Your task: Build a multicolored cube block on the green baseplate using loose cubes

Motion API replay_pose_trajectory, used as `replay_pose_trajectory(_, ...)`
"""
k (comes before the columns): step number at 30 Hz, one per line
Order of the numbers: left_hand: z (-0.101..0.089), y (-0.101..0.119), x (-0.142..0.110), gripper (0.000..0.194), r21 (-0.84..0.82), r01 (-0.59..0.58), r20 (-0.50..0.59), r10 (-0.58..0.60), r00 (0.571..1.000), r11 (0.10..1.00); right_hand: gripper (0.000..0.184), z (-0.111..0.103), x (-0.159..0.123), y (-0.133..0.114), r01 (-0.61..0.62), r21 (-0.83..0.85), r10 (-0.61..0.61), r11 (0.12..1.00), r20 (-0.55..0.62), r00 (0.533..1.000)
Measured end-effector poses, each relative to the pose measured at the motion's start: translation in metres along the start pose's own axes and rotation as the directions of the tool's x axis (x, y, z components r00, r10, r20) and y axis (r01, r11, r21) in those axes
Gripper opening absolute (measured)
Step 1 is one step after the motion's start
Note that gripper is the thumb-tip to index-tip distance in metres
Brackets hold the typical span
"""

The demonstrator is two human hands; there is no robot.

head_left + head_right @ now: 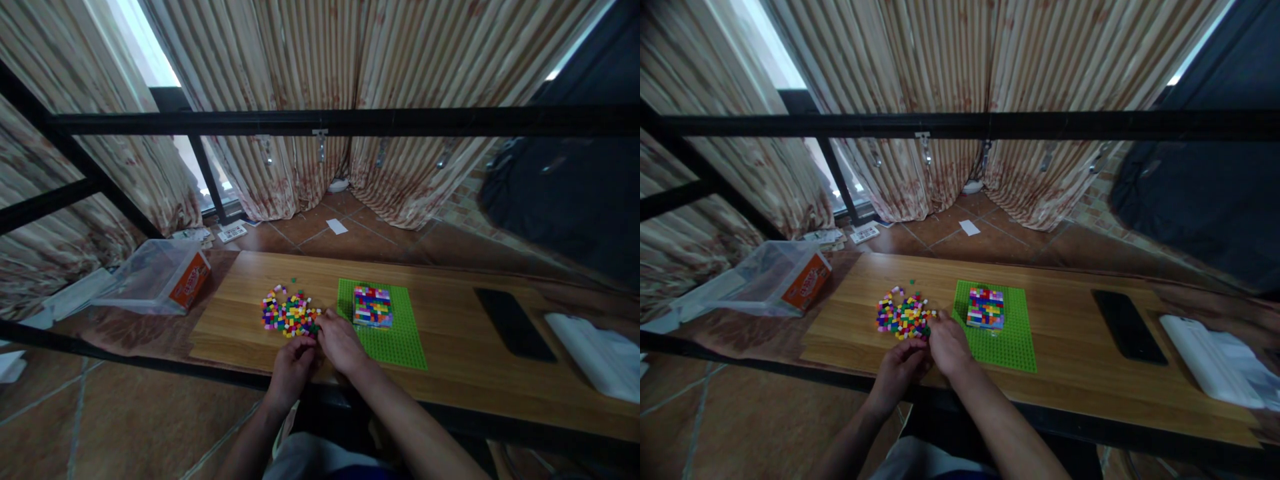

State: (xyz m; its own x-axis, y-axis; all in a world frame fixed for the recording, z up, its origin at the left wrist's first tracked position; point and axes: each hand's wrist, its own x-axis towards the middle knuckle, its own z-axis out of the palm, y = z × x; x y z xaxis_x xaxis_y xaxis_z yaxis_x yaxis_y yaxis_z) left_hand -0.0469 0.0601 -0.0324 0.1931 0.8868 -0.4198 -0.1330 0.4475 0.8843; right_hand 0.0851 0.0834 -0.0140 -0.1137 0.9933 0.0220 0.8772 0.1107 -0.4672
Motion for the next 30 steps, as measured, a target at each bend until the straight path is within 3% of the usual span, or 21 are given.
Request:
replay_pose_trajectory(5,-0.001,0.002,-0.003,0.034,0.002,-0.015,-0.004,0.015,1.000,1.000,0.028,0.002,-0.005,0.005,-0.024,0.073,0.030,0.997,-0.091,0.995)
replay_pose_trajectory(10,0.003,0.004,-0.006,0.052,-0.184,0.055,-0.013,-0.058,0.998,0.981,0.022,-0.001,-0.019,0.003,0.010,0.369,0.095,0.929,-0.265,0.959)
replay_pose_trajectory(15,0.013,0.005,-0.006,0.032,-0.467,0.198,0.094,-0.174,0.980,0.862,0.022,-0.001,-0.034,-0.010,0.047,0.584,0.103,0.810,-0.221,0.970)
replay_pose_trajectory(18,0.017,0.008,-0.009,0.024,-0.530,0.216,0.094,-0.196,0.976,0.820,0.020,0.001,-0.040,-0.012,0.060,0.655,0.139,0.753,-0.247,0.959)
replay_pose_trajectory(25,0.023,0.017,-0.015,0.011,-0.499,0.228,0.107,-0.202,0.974,0.836,0.012,0.007,-0.045,-0.006,0.000,0.829,0.352,0.559,-0.238,0.905)
replay_pose_trajectory(30,0.027,0.016,-0.020,0.025,-0.380,0.231,0.122,-0.199,0.972,0.896,0.015,0.005,-0.048,-0.001,-0.033,0.956,0.516,0.291,-0.128,0.847)
